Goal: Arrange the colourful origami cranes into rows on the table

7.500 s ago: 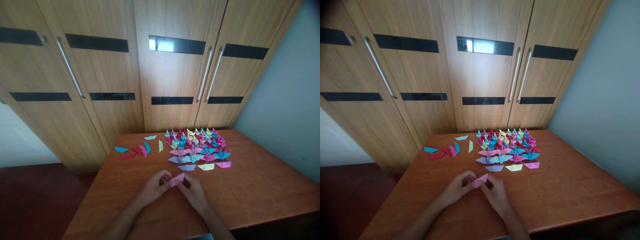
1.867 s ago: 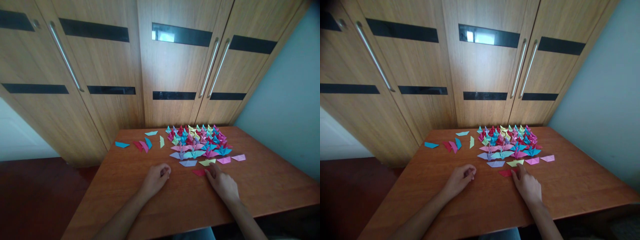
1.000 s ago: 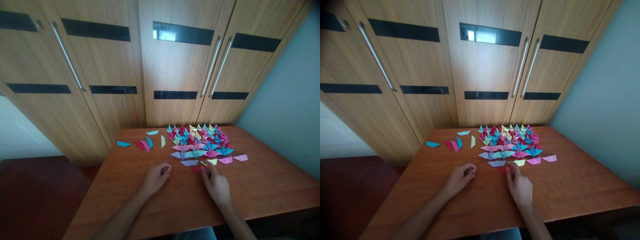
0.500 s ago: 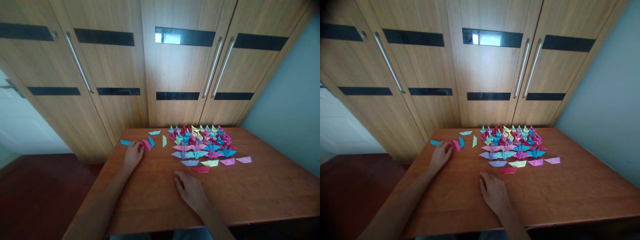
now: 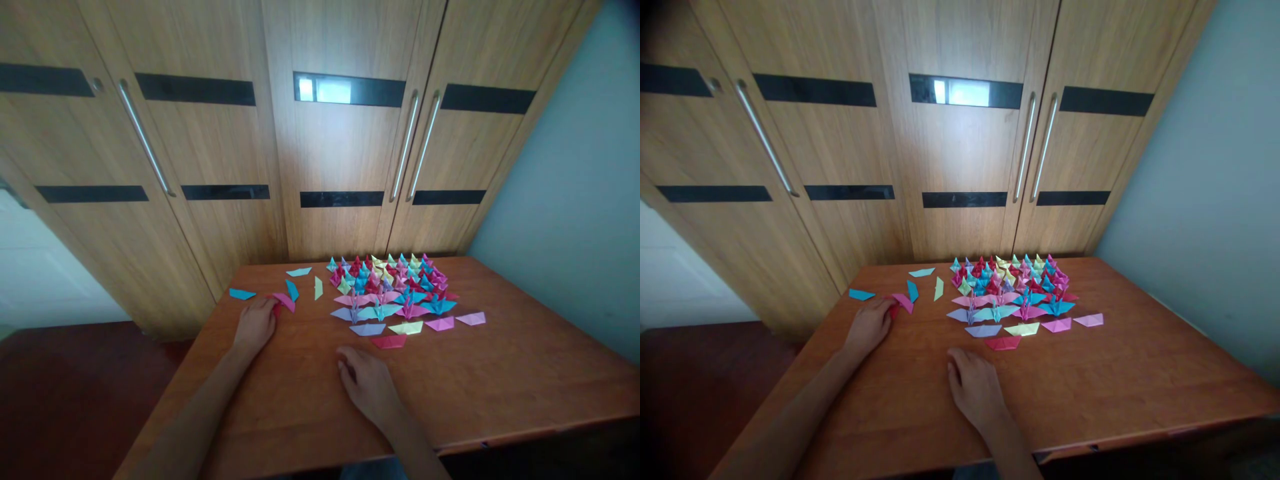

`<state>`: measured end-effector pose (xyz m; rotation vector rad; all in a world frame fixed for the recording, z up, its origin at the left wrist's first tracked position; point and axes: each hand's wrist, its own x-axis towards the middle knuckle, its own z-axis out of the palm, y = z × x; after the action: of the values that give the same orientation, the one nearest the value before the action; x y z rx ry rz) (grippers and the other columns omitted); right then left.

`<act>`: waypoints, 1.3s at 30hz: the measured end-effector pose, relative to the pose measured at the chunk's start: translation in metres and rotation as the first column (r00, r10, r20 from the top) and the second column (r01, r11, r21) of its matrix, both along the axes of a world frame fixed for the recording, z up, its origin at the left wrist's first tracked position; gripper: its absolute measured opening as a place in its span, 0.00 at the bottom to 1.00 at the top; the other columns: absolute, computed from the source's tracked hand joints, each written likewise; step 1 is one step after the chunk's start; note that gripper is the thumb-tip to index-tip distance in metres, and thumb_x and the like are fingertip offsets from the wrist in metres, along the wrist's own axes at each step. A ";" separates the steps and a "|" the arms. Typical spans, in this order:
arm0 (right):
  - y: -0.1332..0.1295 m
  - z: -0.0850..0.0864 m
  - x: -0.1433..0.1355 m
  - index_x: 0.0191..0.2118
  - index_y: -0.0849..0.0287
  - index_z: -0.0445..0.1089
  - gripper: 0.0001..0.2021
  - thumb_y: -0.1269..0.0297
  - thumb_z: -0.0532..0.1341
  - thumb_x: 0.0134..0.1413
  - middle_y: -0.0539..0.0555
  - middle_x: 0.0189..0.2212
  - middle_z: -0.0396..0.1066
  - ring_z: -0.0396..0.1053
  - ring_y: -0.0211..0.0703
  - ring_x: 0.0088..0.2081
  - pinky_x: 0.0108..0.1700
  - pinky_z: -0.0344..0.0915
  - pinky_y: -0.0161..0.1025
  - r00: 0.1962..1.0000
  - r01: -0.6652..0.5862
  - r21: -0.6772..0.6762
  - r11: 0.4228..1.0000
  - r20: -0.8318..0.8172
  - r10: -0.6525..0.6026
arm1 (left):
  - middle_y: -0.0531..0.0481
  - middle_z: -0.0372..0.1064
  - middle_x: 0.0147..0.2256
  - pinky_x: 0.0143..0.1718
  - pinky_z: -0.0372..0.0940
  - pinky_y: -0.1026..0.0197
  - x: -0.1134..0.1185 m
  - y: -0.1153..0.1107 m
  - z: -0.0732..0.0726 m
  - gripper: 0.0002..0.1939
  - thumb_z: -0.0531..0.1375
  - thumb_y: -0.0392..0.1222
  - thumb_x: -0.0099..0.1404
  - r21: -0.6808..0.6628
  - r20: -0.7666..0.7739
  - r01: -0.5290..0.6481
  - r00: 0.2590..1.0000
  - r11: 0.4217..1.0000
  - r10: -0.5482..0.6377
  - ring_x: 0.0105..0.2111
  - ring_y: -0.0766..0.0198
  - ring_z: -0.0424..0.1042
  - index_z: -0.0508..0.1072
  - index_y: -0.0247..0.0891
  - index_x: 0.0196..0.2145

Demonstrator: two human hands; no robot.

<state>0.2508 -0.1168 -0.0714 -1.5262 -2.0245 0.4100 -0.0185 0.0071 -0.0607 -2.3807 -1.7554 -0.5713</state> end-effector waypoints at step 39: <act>-0.001 0.003 0.000 0.38 0.54 0.71 0.12 0.69 0.51 0.57 0.51 0.35 0.74 0.70 0.41 0.38 0.41 0.61 0.34 0.999 -0.005 0.011 1.000 -0.038 0.005 | 0.45 0.72 0.41 0.46 0.63 0.56 -0.011 -0.044 0.008 0.13 0.51 0.41 0.63 -0.145 0.323 0.176 0.938 0.974 -0.121 0.41 0.57 0.70 0.72 0.38 0.41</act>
<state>0.2512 -0.1173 -0.0689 -1.4963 -1.9989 0.4260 -0.0298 -0.0370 -0.0531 -2.6845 -1.8176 -0.8978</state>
